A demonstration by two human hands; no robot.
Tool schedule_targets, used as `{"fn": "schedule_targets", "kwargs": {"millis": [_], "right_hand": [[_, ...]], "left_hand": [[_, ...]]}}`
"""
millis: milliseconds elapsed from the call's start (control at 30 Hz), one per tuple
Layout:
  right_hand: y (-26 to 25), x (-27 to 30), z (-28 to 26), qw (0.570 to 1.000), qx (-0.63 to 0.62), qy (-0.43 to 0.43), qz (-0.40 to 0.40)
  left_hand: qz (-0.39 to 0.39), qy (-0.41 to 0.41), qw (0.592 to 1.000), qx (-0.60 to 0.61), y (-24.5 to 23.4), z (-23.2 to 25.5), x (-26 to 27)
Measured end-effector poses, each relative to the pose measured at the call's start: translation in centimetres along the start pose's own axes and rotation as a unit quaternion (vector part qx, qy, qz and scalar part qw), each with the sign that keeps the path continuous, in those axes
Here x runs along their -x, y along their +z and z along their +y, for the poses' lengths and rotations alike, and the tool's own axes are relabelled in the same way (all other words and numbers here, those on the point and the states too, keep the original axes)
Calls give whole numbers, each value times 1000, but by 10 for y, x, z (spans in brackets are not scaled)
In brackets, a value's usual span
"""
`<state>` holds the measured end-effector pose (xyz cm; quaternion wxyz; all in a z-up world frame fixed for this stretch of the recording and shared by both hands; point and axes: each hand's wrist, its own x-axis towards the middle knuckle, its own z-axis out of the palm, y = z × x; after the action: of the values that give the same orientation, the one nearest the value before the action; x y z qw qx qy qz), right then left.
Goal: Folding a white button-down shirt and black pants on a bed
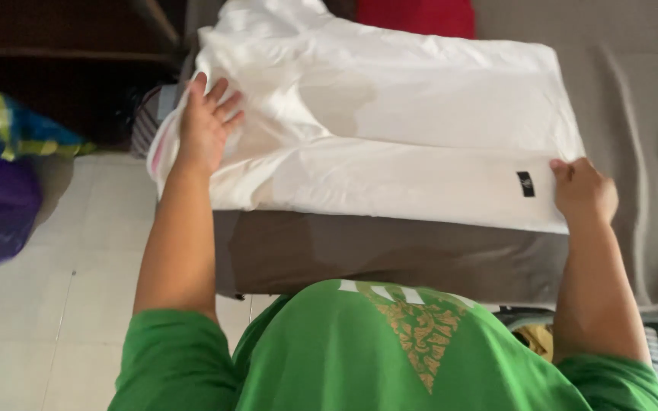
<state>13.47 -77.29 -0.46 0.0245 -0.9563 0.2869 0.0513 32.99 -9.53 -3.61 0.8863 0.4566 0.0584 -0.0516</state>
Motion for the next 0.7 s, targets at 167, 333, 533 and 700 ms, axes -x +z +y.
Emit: {"fn": "schedule_targets", "kwargs": {"millis": [167,333,533,700], "right_hand": [[35,-26,52,999,20,-39,19],[54,6,107,987,-109,-114,19],[133,-11,184,932,-359,-42,21],[57,42,125,924,-362,67,-101]], "left_hand": [[-20,196,812,-549,-5,64,92],[13,149,724,-674,-33,98,188],[83,-72,764,-636,-37,88,212],[62,-133,779,-610,-2,98,208]]}}
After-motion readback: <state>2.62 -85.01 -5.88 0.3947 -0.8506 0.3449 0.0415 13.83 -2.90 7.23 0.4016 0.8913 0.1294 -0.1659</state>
